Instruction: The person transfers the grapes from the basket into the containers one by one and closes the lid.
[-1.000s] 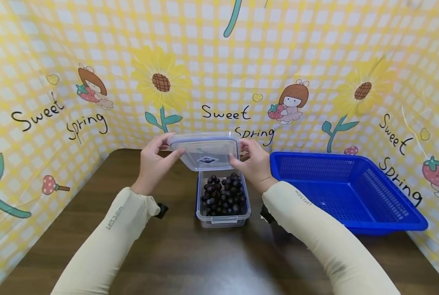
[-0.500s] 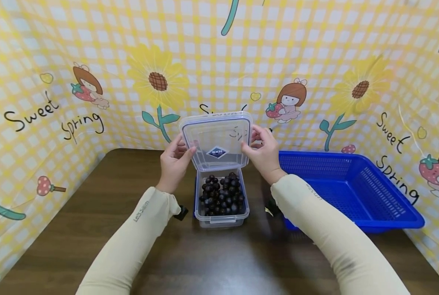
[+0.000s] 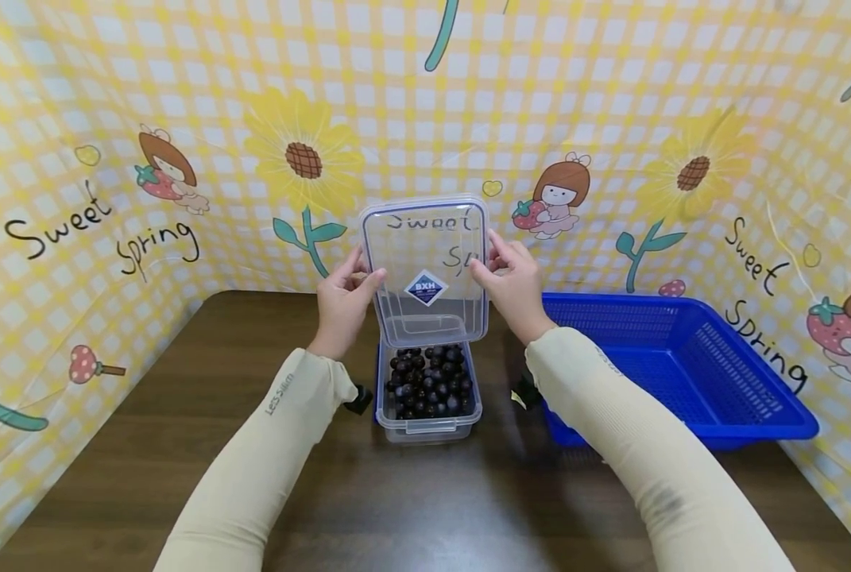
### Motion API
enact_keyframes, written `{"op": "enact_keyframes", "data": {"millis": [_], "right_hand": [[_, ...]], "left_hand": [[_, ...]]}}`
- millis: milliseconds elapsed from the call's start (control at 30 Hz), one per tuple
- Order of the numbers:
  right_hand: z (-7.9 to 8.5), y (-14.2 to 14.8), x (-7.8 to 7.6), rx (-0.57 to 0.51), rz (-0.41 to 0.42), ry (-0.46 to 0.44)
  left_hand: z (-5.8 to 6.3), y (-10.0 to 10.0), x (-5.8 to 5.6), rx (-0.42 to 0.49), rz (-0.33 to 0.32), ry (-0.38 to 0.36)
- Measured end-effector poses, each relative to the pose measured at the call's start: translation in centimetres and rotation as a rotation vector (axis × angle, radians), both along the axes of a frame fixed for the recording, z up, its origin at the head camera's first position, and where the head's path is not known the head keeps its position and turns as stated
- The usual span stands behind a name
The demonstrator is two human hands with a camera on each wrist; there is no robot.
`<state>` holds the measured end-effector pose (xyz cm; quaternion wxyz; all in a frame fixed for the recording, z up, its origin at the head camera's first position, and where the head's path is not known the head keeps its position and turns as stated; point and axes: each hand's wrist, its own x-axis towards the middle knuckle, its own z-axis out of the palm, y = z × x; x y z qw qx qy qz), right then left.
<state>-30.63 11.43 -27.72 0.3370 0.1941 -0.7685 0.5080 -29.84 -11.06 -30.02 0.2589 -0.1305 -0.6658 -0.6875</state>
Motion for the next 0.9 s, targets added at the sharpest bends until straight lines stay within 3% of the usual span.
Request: {"op": "enact_keyframes", "data": {"millis": [133, 233, 333, 467, 667, 900], "right_hand": [[0.3, -0.1, -0.2, 0.002, -0.031, -0.124], [0.6, -0.1, -0.5, 0.021, -0.035, -0.251], [1.1, -0.2, -0.7, -0.013, 0.011, -0.441], [1.5, -0.2, -1.1, -0.144, 0.072, -0.692], [1.2, -0.3, -1.3, -0.191, 0.069, -0.888], [0.6, -0.6, -1.5, -0.233, 0.093, -1.077]], "left_hand": [[0.8, -0.4, -0.5, -0.055, -0.023, -0.151], [1.4, -0.9, -0.9, -0.066, -0.083, -0.316], [2.1, -1.4, -1.3, -0.078, -0.125, -0.484], [2.9, -1.7, -1.6, -0.115, -0.151, -0.655], [2.8, -1.4, -2.0, -0.171, -0.167, -0.828], [1.7, -1.4, -2.4, -0.211, -0.147, -0.894]]}}
